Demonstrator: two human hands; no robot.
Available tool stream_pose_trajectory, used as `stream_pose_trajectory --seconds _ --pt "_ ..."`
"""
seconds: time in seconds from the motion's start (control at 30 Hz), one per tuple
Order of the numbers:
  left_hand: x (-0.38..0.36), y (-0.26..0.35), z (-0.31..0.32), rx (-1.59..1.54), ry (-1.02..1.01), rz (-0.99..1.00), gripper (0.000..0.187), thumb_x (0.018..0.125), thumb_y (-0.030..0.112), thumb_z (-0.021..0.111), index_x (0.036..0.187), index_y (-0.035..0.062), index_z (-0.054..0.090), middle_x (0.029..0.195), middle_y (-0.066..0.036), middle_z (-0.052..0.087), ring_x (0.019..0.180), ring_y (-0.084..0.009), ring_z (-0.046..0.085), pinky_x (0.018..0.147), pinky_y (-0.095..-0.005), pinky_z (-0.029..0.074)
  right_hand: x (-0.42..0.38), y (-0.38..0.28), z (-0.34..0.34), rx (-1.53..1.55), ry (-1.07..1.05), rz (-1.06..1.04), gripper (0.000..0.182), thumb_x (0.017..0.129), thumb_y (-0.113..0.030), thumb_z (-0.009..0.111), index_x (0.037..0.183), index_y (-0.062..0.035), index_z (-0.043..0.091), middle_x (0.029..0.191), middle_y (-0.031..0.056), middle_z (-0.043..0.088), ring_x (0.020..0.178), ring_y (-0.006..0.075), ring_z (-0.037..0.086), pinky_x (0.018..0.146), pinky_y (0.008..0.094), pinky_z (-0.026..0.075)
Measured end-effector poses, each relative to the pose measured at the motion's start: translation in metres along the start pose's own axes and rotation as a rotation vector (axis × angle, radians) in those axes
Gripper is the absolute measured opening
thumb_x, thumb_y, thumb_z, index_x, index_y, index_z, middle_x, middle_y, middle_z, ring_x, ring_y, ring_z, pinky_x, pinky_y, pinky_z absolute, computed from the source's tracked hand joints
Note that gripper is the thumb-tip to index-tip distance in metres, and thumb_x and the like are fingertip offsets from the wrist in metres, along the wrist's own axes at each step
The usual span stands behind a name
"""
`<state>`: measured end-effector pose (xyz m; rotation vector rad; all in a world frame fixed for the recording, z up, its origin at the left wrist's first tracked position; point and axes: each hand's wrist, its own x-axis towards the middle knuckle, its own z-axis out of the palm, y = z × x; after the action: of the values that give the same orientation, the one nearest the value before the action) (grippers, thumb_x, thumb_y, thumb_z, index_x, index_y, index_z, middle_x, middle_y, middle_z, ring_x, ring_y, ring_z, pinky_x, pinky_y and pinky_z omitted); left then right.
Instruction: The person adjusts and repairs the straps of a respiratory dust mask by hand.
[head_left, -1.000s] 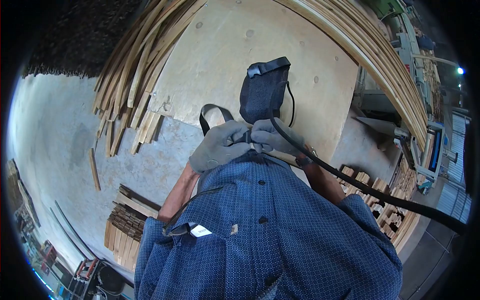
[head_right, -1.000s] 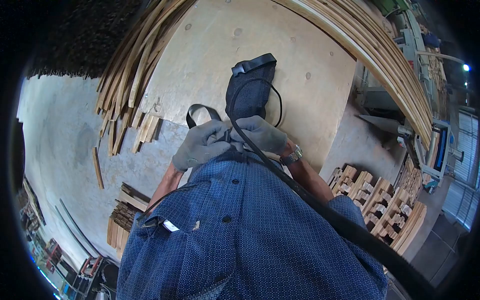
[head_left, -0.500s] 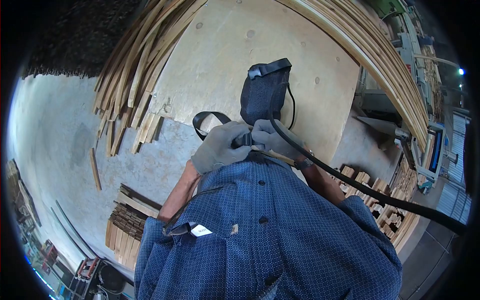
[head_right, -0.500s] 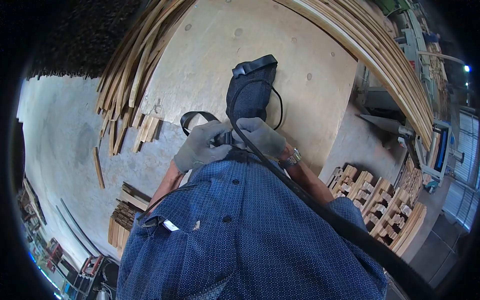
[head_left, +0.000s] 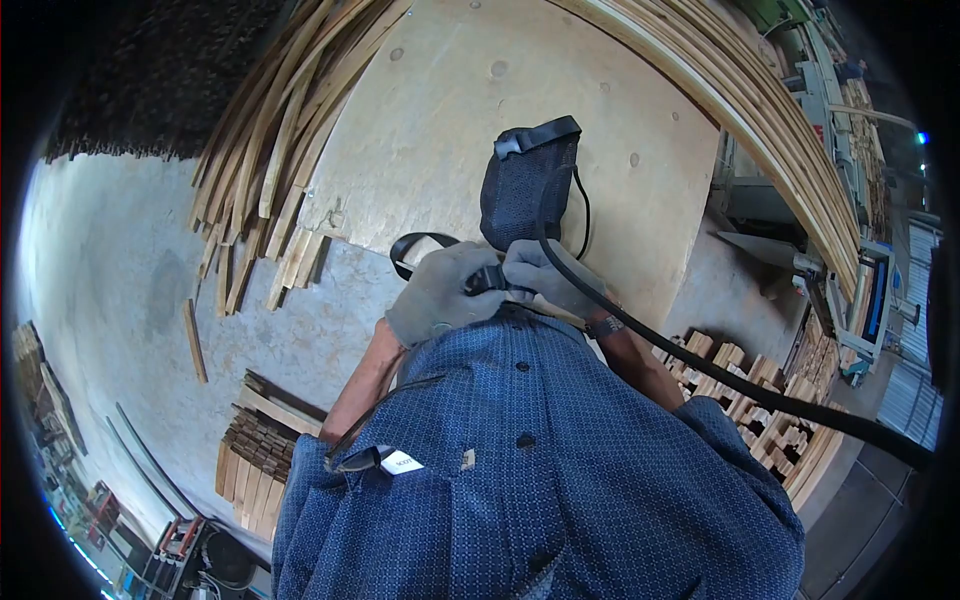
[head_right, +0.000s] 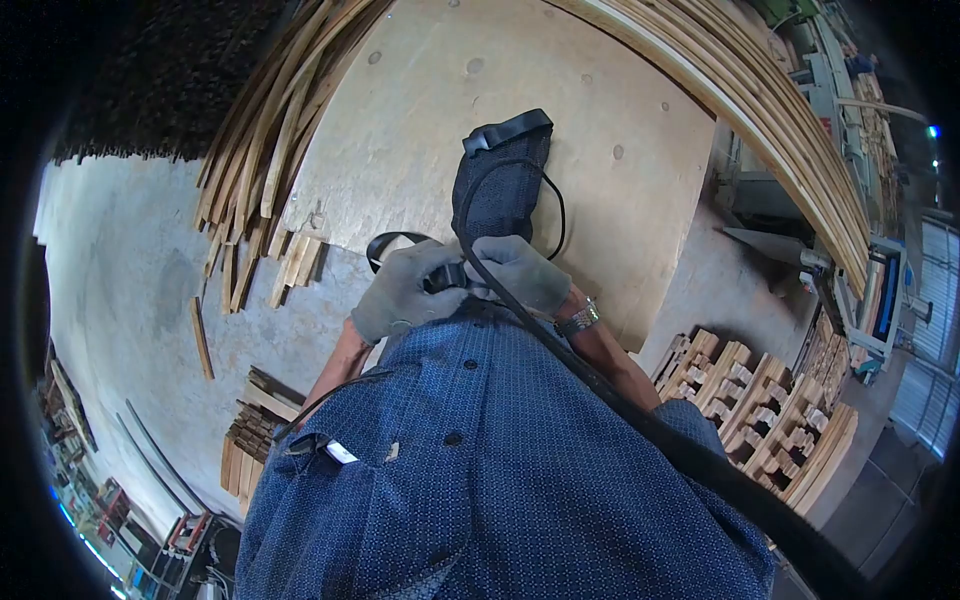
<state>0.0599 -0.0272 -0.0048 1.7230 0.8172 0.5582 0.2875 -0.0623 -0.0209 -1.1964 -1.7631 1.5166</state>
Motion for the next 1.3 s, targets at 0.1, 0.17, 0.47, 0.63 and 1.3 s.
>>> stream_pose_trajectory --seconds 0.1,0.17,0.47,0.63,1.3 --pt "-0.001 -0.001 0.002 -0.014 0.049 0.018 0.026 0.077 0.018 0.077 0.096 0.0015 0.070 0.085 -0.014 0.067 0.075 -0.0273 0.066 0.070 -0.0360 0.053 0.003 -0.015 -0.005 0.330 0.027 0.287 0.022 0.104 -0.013 0.059 0.085 -0.0027 0.063 0.076 -0.0068 0.055 0.071 0.0020 0.050 0.062 0.0227 0.045" --pt "0.001 0.000 0.003 -0.031 0.064 0.001 0.028 0.076 0.019 0.077 0.097 0.0014 0.070 0.086 -0.014 0.068 0.076 -0.0281 0.067 0.071 -0.0361 0.053 0.003 -0.013 -0.006 0.325 0.038 0.260 0.021 0.103 -0.013 0.060 0.085 -0.0030 0.063 0.076 -0.0066 0.056 0.070 0.0021 0.050 0.062 0.0225 0.045" --pt "0.009 0.002 0.017 0.091 0.134 -0.001 0.030 0.076 0.019 0.079 0.101 0.0026 0.072 0.085 -0.013 0.068 0.074 -0.0238 0.067 0.068 -0.0362 0.054 0.006 -0.006 -0.013 0.312 0.074 0.361 0.023 0.100 -0.019 0.063 0.081 -0.0047 0.065 0.073 -0.0030 0.061 0.067 0.0022 0.052 0.059 0.0217 0.044" --pt "0.001 0.003 0.031 -0.069 0.219 -0.120 0.037 0.079 0.017 0.080 0.110 -0.0010 0.070 0.087 -0.012 0.067 0.074 -0.0198 0.066 0.070 -0.0316 0.053 0.003 0.006 -0.013 0.437 0.155 0.371 0.021 0.097 -0.018 0.062 0.080 -0.0073 0.063 0.072 -0.0029 0.060 0.065 0.0026 0.054 0.059 0.0207 0.044" --pt "-0.003 -0.007 0.022 -0.430 0.141 -0.279 0.020 0.094 0.016 0.068 0.083 -0.0009 0.066 0.071 0.002 0.057 0.064 -0.0060 0.049 0.056 -0.0255 0.040 0.002 -0.007 -0.005 0.494 0.115 0.291 0.016 0.100 -0.015 0.057 0.090 -0.0057 0.064 0.085 -0.0026 0.062 0.076 0.0029 0.056 0.068 0.0211 0.048"
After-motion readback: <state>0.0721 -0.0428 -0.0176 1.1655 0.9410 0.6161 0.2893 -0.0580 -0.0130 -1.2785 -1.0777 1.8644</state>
